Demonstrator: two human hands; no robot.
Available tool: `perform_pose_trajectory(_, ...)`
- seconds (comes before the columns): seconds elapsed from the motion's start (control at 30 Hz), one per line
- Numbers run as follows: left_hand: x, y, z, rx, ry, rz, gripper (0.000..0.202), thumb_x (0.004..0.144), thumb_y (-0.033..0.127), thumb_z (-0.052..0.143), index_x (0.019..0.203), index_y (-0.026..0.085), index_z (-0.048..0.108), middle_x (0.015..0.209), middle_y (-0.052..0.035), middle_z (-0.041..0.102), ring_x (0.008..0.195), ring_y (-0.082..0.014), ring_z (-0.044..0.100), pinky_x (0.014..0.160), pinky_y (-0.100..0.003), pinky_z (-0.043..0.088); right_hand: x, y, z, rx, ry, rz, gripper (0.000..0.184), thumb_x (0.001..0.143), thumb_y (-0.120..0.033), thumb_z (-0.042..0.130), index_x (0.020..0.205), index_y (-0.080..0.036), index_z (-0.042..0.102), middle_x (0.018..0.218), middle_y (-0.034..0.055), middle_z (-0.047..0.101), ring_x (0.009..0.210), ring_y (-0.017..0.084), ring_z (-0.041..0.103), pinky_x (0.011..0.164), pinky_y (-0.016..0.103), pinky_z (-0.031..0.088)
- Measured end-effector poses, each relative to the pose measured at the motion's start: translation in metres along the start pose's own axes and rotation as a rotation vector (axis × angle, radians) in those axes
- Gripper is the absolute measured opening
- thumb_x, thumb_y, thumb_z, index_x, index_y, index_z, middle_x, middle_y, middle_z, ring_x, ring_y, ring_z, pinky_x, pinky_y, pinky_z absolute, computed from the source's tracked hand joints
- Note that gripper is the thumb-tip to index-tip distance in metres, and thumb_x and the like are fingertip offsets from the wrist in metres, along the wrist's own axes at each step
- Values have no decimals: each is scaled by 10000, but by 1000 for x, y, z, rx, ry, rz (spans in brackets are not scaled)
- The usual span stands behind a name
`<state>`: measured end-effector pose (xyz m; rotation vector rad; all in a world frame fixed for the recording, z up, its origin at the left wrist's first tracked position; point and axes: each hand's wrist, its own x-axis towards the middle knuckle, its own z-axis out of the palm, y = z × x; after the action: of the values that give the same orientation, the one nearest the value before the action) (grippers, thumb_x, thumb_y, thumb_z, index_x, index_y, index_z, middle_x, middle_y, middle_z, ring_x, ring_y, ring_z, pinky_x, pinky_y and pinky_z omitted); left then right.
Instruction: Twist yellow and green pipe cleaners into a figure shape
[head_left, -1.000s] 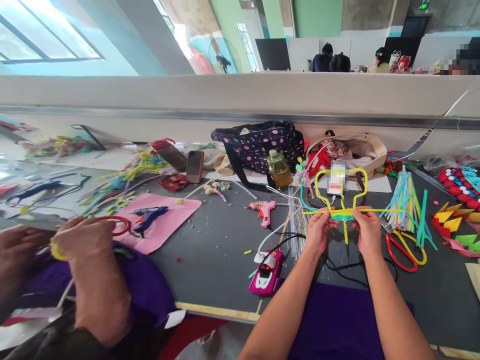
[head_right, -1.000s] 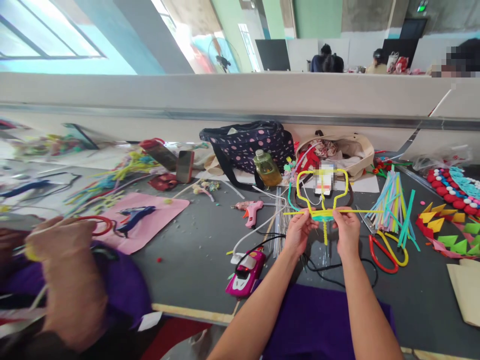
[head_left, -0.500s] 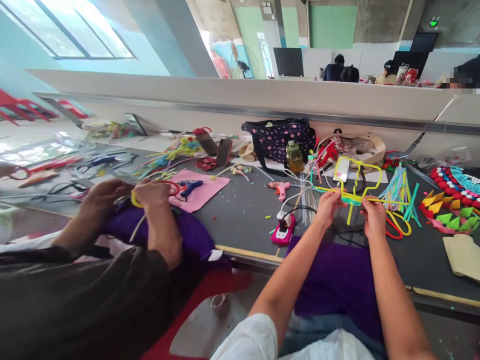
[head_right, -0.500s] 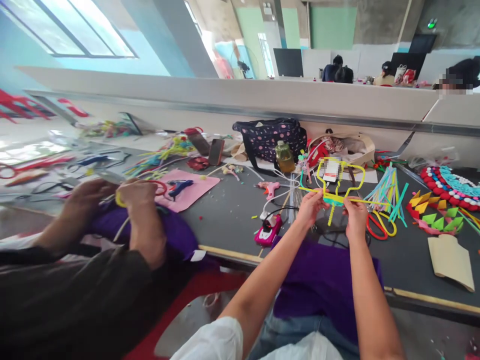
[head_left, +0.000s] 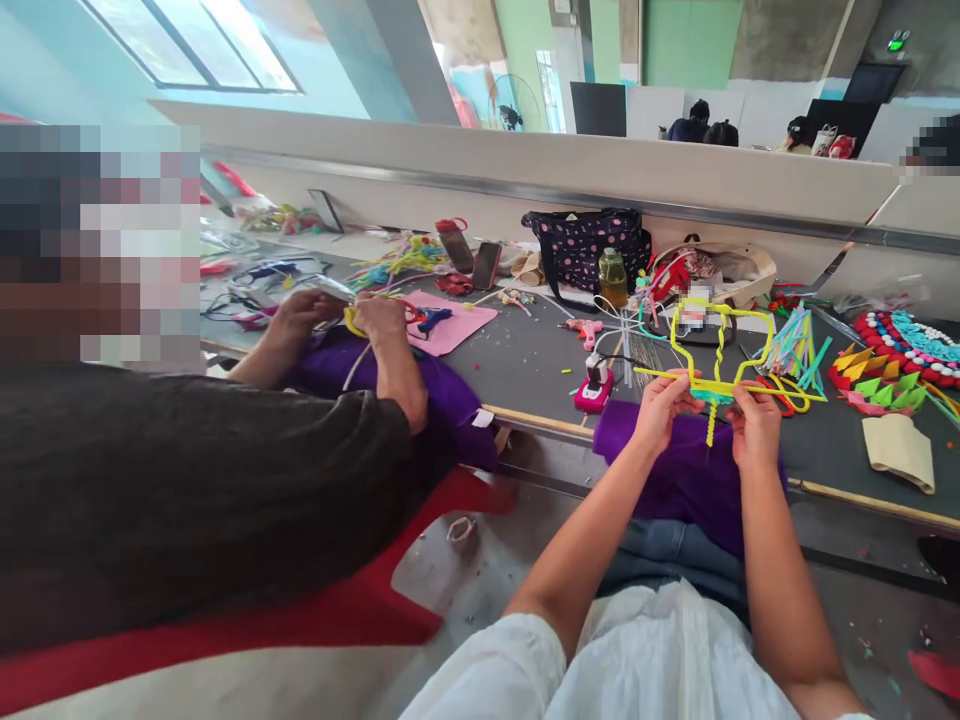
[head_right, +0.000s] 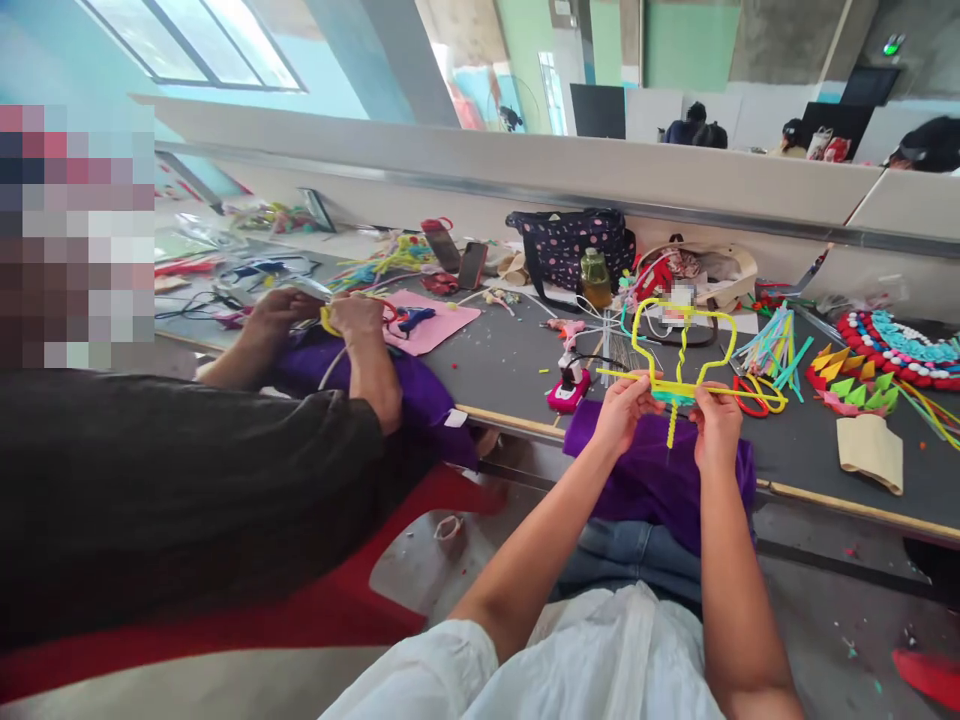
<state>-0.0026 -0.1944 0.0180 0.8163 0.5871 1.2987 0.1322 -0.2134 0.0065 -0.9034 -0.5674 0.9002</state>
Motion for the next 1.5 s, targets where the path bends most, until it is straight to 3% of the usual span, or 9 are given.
perform_pose_trajectory(0.23,-36,3,15,-76,-27,42,291,693,355,753,868,128,703,862,-72,724,566,-153,660,552,-270,525,-32,-38,-7,-55,-115,-5,257,630,-338,783,779,-170,657,635,-41,588,415,31,403,327,162,211)
perform_pose_trajectory(0.4,-45,5,27,-74,29,6,293,669,333,739,849,105,704,744,-59,710,534,-149,653,533,-253,524,-45,-49,-6,-43,-50,-128,252,628,-310,789,777,-166,645,686,-27,641,387,30,425,330,178,274)
perform_pose_trajectory(0.53,-55,14,33,-69,118,68,266,647,326,754,785,105,703,674,-43,689,525,-139,648,529,-232,519,-55,-56,0,-49,-50,-186,242,631,-298,786,773,-165,642,666,-30,635,384,36,440,339,182,303)
perform_pose_trajectory(0.7,-66,28,36,-29,77,112,242,663,346,752,739,121,706,639,-31,676,520,-141,647,535,-236,525,-63,-66,8,-64,-103,-156,237,646,-317,768,768,-178,620,714,-33,637,384,33,437,349,189,320)
perform_pose_trajectory(1.03,-67,24,35,-82,141,86,275,637,362,782,682,119,661,568,-4,630,473,-129,616,481,-224,508,-64,-56,8,-162,-93,-143,221,662,-348,737,730,-167,630,597,-60,504,409,25,358,364,174,267)
perform_pose_trajectory(1.23,-64,15,30,-30,19,-29,364,652,428,787,815,123,674,667,-40,690,516,-127,637,482,-210,513,-62,-49,7,-191,-107,-105,225,663,-358,727,739,-181,610,613,-59,506,438,43,366,377,181,274)
perform_pose_trajectory(1.5,-67,12,31,17,71,31,335,653,411,796,781,121,691,686,-24,684,507,-112,633,523,-220,540,-61,-46,7,-182,-166,-20,244,672,-385,726,736,-193,592,600,-65,515,426,54,384,367,189,256)
